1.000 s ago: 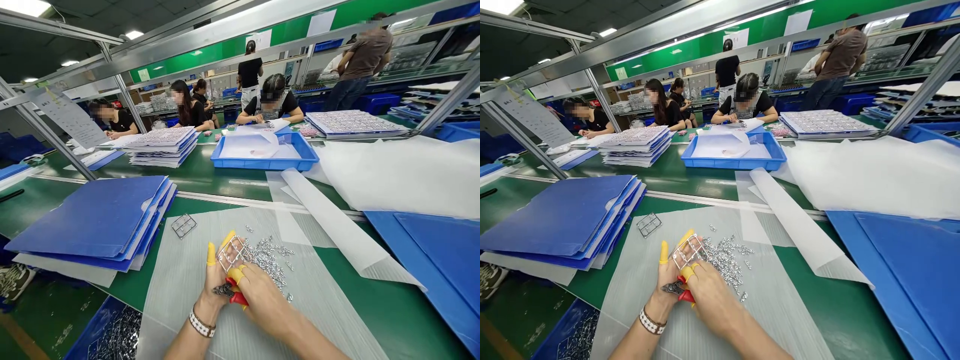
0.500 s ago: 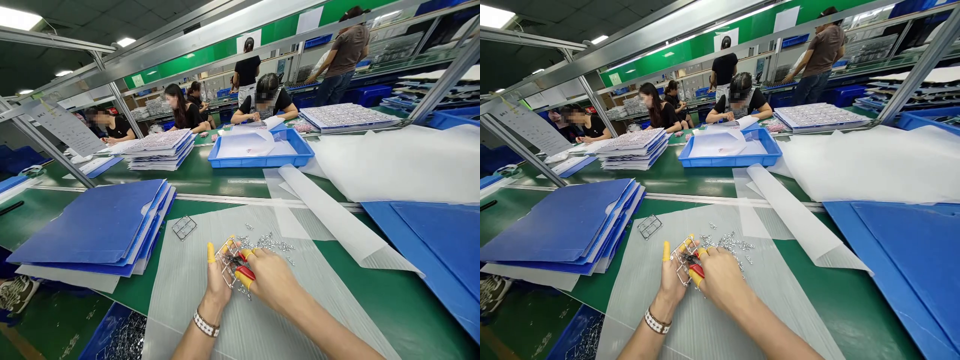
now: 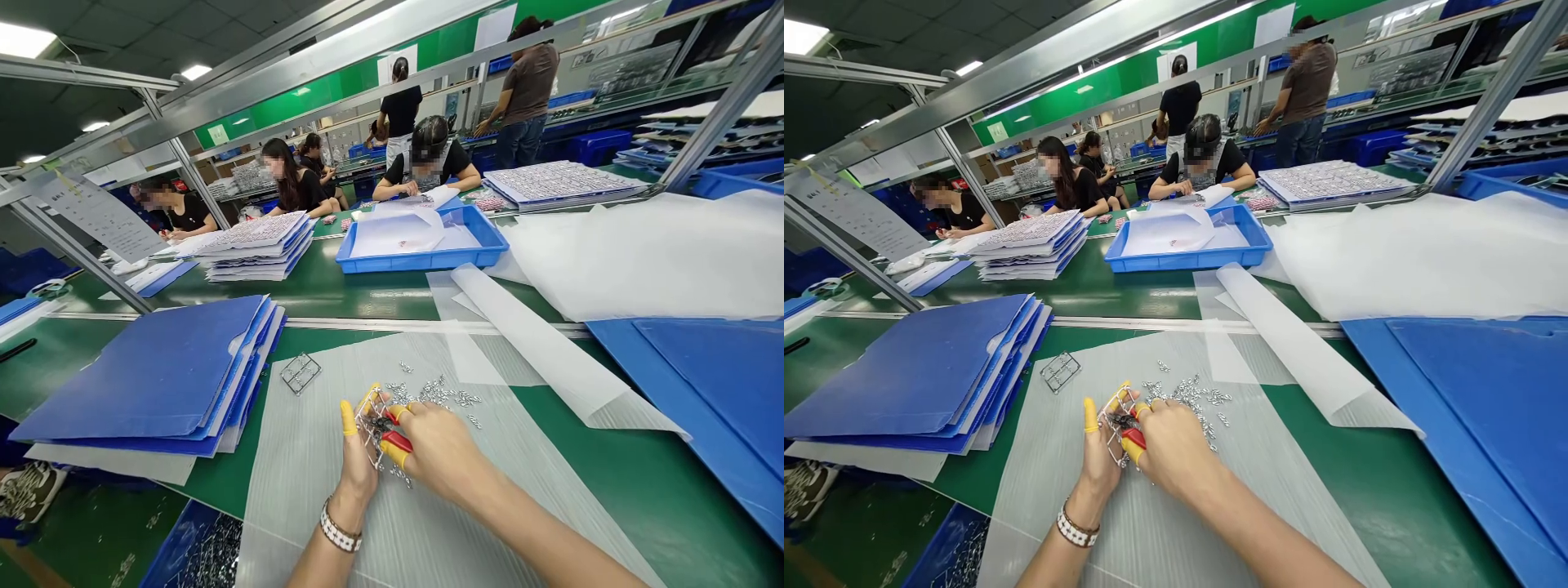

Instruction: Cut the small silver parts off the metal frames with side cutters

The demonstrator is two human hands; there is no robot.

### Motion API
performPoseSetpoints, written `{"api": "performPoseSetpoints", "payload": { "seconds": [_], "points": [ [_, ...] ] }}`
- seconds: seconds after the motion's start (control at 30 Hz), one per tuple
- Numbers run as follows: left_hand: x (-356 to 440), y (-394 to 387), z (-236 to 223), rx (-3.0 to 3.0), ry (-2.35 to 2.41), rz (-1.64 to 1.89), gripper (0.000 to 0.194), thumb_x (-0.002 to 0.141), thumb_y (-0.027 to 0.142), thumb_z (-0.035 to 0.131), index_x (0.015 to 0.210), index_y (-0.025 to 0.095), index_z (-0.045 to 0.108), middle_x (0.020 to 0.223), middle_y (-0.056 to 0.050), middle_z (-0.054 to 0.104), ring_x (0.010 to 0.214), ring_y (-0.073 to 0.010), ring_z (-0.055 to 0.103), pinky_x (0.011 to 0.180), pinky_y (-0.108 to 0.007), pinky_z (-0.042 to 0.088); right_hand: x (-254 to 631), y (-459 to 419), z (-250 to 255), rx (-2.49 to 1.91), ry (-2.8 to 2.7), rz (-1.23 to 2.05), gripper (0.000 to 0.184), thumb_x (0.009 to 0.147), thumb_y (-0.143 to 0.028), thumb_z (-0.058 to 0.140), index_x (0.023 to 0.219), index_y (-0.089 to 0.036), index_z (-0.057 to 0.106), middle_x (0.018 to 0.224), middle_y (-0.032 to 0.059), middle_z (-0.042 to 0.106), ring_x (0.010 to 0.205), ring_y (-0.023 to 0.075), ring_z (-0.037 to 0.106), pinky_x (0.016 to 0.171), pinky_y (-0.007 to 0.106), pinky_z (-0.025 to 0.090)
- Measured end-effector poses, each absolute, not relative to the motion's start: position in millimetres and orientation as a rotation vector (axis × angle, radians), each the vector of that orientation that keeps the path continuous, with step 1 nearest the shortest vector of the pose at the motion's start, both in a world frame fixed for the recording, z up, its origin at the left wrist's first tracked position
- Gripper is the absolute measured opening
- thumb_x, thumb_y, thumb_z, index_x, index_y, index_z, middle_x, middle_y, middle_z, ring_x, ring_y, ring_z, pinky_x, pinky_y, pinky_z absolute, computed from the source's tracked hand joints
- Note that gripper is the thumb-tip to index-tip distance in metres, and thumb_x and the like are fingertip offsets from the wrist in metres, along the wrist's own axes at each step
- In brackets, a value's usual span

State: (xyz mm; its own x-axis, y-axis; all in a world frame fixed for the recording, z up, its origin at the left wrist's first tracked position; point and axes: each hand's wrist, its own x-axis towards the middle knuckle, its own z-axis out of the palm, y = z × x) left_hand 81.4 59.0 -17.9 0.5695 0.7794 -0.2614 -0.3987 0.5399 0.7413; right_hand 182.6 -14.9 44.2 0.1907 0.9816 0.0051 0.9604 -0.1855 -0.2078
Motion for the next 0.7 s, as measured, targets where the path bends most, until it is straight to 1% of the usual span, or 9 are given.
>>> {"api": "performPoseSetpoints", "payload": {
  "seconds": [0.13,0.4,0.6,0.7],
  "points": [
    [83,60,-20,0.701,0.634,0.752,0.066,0.083,0.066,0.031,0.114,0.016,0.062,0.11,-0.011,0.065,0.095,-0.0244,0.059,0.09,-0.038,0.042,185,-16,42,-2.287,-1.883,0.216,0.029,0.082,-0.04,0.052,0.093,-0.017,0.064,0.083,0.0106,0.066,0.075,0.0246,0.06,0.061,0.031,0.038],
    [82,60,-23,0.75,0.653,0.762,0.065,0.081,0.067,0.034,0.112,0.018,0.063,0.113,-0.01,0.064,0.101,-0.0248,0.057,0.092,-0.037,0.04,185,-15,45,-2.295,-1.924,0.205,0.032,0.082,-0.042,0.052,0.097,-0.016,0.064,0.085,0.0116,0.066,0.076,0.0249,0.061,0.063,0.031,0.039],
    [82,60,-23,0.807,0.667,0.789,0.063,0.082,0.066,0.034,0.11,0.018,0.065,0.11,-0.009,0.065,0.098,-0.0234,0.059,0.092,-0.036,0.041,187,-13,53,-2.297,-1.968,0.236,0.028,0.081,-0.039,0.054,0.096,-0.018,0.063,0.085,0.0108,0.067,0.078,0.0253,0.062,0.064,0.031,0.04],
    [82,60,-24,0.822,0.67,0.786,0.064,0.081,0.066,0.034,0.108,0.018,0.066,0.108,-0.01,0.067,0.096,-0.0231,0.059,0.091,-0.036,0.041,185,-13,54,-2.324,-1.973,0.216,0.029,0.081,-0.038,0.053,0.097,-0.017,0.063,0.086,0.0115,0.066,0.079,0.0265,0.061,0.065,0.033,0.041]
  ]
}}
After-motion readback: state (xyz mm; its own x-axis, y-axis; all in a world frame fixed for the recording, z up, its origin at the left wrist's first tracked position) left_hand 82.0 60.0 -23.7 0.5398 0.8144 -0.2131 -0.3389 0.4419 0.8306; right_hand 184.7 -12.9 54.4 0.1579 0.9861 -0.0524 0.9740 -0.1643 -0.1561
